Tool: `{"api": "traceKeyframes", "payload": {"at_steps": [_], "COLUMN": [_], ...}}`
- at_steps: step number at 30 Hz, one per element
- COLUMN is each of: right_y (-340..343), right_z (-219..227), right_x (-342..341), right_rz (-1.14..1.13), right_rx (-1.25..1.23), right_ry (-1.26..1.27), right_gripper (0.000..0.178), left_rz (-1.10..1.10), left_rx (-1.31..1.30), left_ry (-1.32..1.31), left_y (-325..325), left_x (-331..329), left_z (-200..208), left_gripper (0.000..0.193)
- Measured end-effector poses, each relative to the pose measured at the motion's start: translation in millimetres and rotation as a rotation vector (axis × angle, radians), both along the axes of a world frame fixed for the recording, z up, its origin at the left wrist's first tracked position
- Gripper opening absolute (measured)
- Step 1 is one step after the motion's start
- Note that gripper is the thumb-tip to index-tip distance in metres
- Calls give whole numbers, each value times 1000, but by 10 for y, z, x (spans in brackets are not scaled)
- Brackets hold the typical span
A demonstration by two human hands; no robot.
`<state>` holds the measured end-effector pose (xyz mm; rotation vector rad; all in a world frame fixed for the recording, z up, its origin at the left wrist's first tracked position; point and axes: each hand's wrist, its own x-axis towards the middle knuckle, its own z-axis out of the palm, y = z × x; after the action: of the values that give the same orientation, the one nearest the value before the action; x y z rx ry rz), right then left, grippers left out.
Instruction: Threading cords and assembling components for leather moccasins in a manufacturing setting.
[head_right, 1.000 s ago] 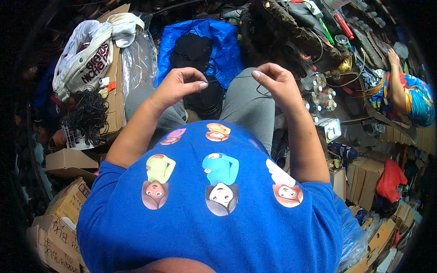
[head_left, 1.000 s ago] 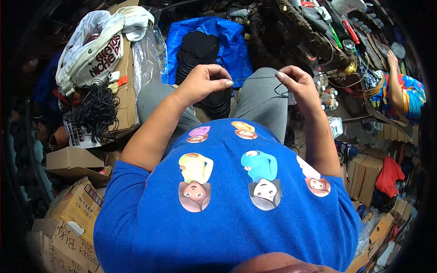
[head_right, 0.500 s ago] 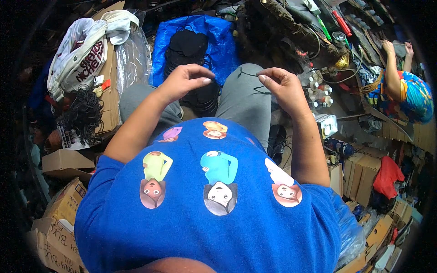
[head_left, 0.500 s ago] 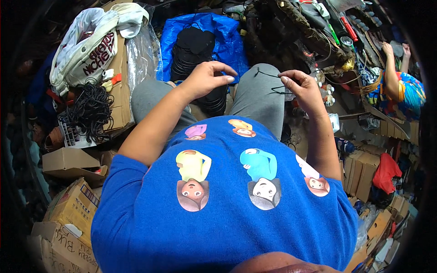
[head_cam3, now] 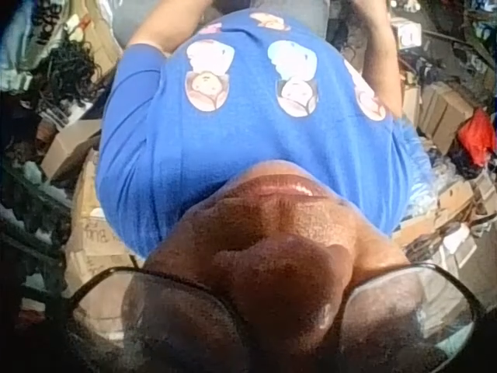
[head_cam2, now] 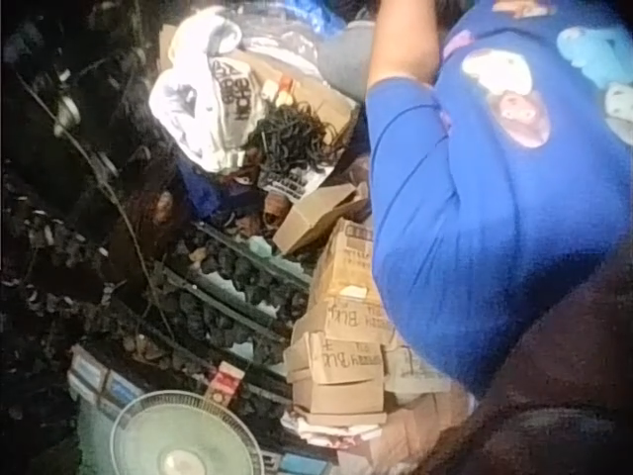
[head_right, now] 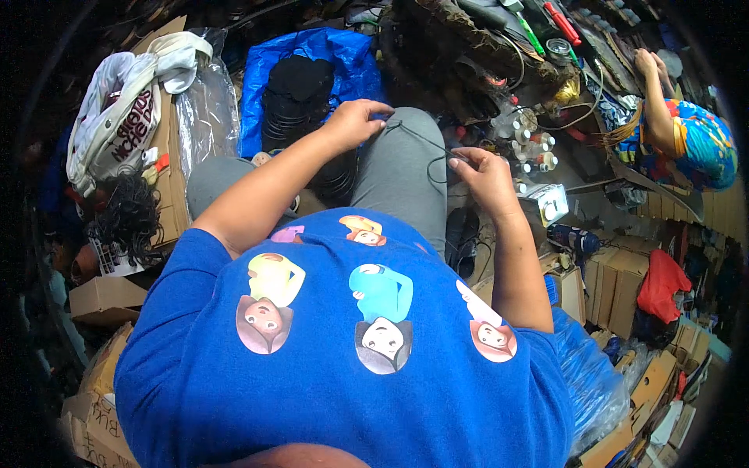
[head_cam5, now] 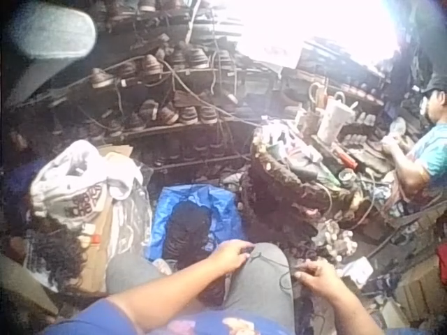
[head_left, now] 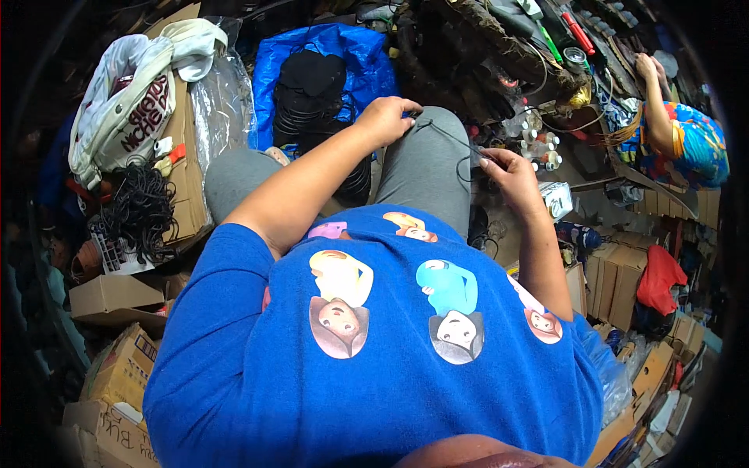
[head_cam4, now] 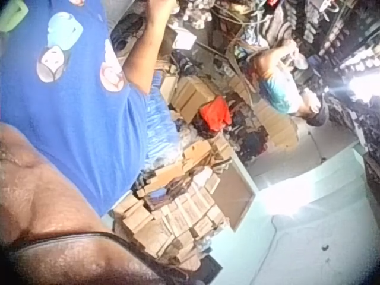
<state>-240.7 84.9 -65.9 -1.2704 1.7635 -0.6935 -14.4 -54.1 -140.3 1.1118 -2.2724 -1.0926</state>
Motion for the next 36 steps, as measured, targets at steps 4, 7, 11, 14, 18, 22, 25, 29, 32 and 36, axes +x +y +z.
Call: {"api": "traceKeyframes", "payload": {"at_steps": [4, 7, 11, 14, 18, 22, 25, 29, 32, 36], "right_y": [21, 16, -5, 10, -5, 21, 121, 119, -150, -524], "right_z": [-78, -127, -162, -243, -209, -163, -168, -346, 53, 341], "right_x": [-65, -108, -129, -210, -124, -10, 64, -215, 47, 816], "right_rz": [-42, -69, -80, -99, -94, 35, 12, 10, 32, 349], "right_rx": [14, 1, -18, -22, -1, -18, -53, -204, -262, -437], "right_ry": [43, -9, -81, -118, -185, -208, -269, -71, -45, -1], "right_gripper": [23, 22, 21, 20, 20, 20, 19, 21, 27, 23], "left_rz": [30, 15, 69, 53, 208, 306, 378, 268, 142, 67], "left_rx": [49, 164, 439, 646, 1029, 1069, 918, 704, 539, 277], "left_ry": [-42, -21, 155, 386, 734, 975, 987, 808, 669, 514], "left_y": [3, 1, 37, 69, 127, 125, 128, 120, 238, 320], "left_x": [-46, -4, 114, 161, 299, 327, 353, 534, 578, 546], "left_z": [30, 25, 56, 113, 164, 238, 277, 535, 662, 769], "left_gripper": [25, 22, 20, 19, 14, 5, 6, 6, 8, 9]}}
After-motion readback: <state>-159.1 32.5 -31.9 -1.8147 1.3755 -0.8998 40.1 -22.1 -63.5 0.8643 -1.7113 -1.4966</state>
